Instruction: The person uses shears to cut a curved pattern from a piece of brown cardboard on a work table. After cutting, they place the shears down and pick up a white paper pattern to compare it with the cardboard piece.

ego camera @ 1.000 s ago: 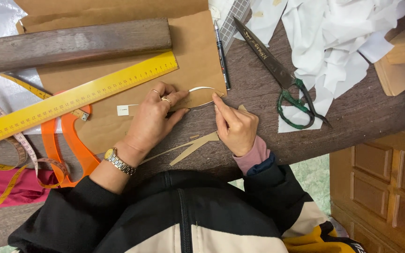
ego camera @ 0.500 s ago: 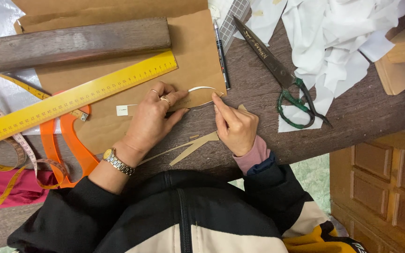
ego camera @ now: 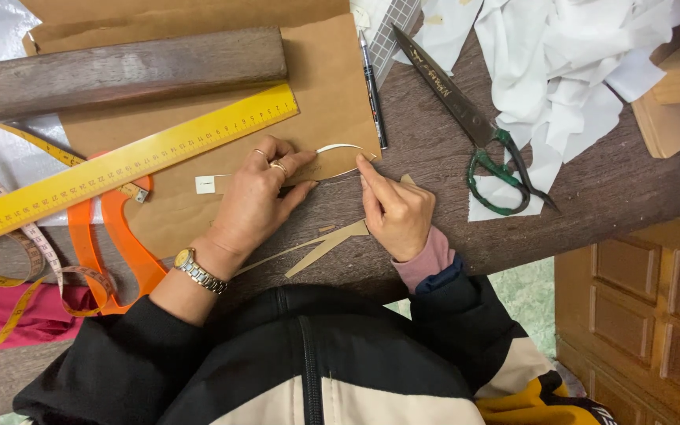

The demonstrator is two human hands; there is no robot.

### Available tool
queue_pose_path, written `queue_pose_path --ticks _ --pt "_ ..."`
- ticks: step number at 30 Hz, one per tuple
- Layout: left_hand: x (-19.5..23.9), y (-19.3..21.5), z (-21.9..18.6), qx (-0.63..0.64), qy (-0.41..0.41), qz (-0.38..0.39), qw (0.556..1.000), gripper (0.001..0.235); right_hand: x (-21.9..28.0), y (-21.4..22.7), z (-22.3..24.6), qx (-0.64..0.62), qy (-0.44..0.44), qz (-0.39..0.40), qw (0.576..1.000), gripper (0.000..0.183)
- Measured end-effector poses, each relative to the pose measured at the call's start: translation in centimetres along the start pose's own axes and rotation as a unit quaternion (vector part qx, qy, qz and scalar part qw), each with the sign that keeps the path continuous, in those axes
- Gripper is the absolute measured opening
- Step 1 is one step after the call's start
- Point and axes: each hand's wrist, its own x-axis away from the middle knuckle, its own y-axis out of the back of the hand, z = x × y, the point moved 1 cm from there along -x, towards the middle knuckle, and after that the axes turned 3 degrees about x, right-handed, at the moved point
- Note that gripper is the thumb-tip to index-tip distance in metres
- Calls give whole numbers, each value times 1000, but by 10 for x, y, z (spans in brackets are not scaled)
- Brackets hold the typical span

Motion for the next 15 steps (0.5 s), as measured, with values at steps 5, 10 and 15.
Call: queue_pose_path --ticks 5,10,15 --pt "0 1 -1 -9 0 2 1000 40 -3 1 1 -11 -3 1 1000 33" --pt "0 2 -3 -7 -4 2 1000 39 2 -1 -3 -7 -5 2 1000 32" --pt "1 2 -3 -13 -9 -4 1000 38 3 -2 -4 -2 -1 3 1000 32"
